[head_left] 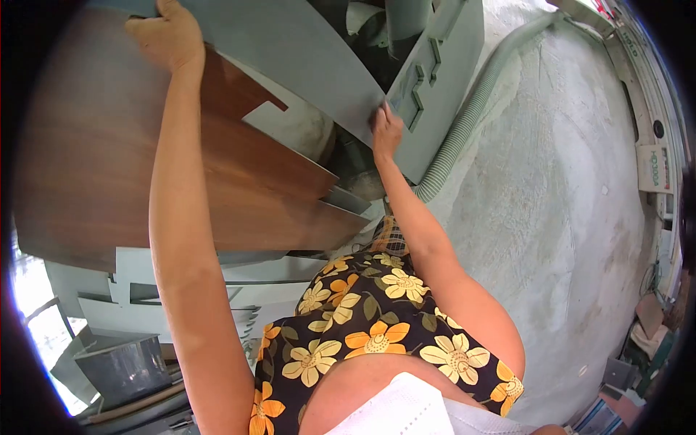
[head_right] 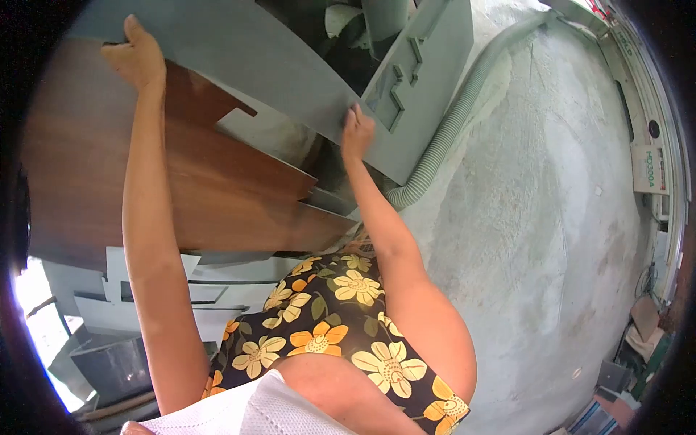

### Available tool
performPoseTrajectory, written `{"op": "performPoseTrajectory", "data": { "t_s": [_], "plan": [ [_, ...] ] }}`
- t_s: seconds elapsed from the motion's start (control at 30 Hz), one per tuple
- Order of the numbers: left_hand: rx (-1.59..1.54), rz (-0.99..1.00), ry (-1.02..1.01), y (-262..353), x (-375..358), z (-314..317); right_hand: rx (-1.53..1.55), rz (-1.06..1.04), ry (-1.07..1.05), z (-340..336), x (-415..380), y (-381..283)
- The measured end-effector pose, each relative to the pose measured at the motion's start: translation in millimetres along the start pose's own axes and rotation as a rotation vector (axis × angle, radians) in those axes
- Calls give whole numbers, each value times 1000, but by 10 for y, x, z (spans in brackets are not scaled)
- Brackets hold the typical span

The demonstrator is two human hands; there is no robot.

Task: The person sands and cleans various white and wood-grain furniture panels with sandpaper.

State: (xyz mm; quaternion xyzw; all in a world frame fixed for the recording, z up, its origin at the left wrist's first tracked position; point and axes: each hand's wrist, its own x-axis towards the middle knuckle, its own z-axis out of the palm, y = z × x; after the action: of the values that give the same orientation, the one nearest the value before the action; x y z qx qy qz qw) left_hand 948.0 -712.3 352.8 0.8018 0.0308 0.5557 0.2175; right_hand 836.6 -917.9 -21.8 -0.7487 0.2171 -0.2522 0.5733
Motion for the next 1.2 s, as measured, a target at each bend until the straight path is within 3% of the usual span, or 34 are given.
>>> {"op": "performPoseTrajectory", "data": {
  "t_s": [0.07,0.13,0.17,0.2,0.27,0.3,0.33,0.37,0.43,0.53,0.6,0.67,0.87,0.97,1.07,1.13,1.2],
  "plan": [
    [56,47,56,-18,6,-5,110,-199,16,23,147,-727],
    [129,-29,66,339,-86,-194,215,-338,-57,92,192,-1289],
    [-6,-113,-1,408,-118,-286,149,-422,-39,189,152,-1342],
    [28,-42,11,265,-115,-310,87,-509,-13,263,119,-1317],
    [21,-289,-199,409,-132,-612,87,-473,-30,333,20,-946],
    [-63,-255,-240,250,-161,-690,-30,-474,-45,380,-7,-524],
    [-146,-219,-289,30,-247,-742,-130,-278,-182,381,-45,-91],
    [-188,-231,-305,-57,-274,-881,20,58,-231,160,-190,-319],
    [-138,-139,-261,-201,-316,-1123,74,61,-232,6,-232,-345],
    [146,50,-128,-491,-466,-1431,35,-373,-55,3,168,-753],
    [291,76,-60,-700,-543,-1650,223,-565,-69,-98,226,-1785],
    [420,-1,-92,-891,-654,-1832,395,-681,-118,-39,175,-2565],
    [463,-91,-177,-1258,-1316,-2377,429,-1395,-220,539,-347,-4090],
    [466,-195,-224,-1371,-1923,-2735,349,-1522,-270,917,-502,-4592],
    [410,-437,-247,-1564,-2767,-3178,284,-1610,-108,1339,-510,-5127],
    [425,-665,-265,-1669,-3410,-3489,285,-1626,118,1601,-447,-5532],
    [504,-770,-192,-1830,-4215,-3834,340,-1564,152,1688,-469,-5805]
  ]
}}
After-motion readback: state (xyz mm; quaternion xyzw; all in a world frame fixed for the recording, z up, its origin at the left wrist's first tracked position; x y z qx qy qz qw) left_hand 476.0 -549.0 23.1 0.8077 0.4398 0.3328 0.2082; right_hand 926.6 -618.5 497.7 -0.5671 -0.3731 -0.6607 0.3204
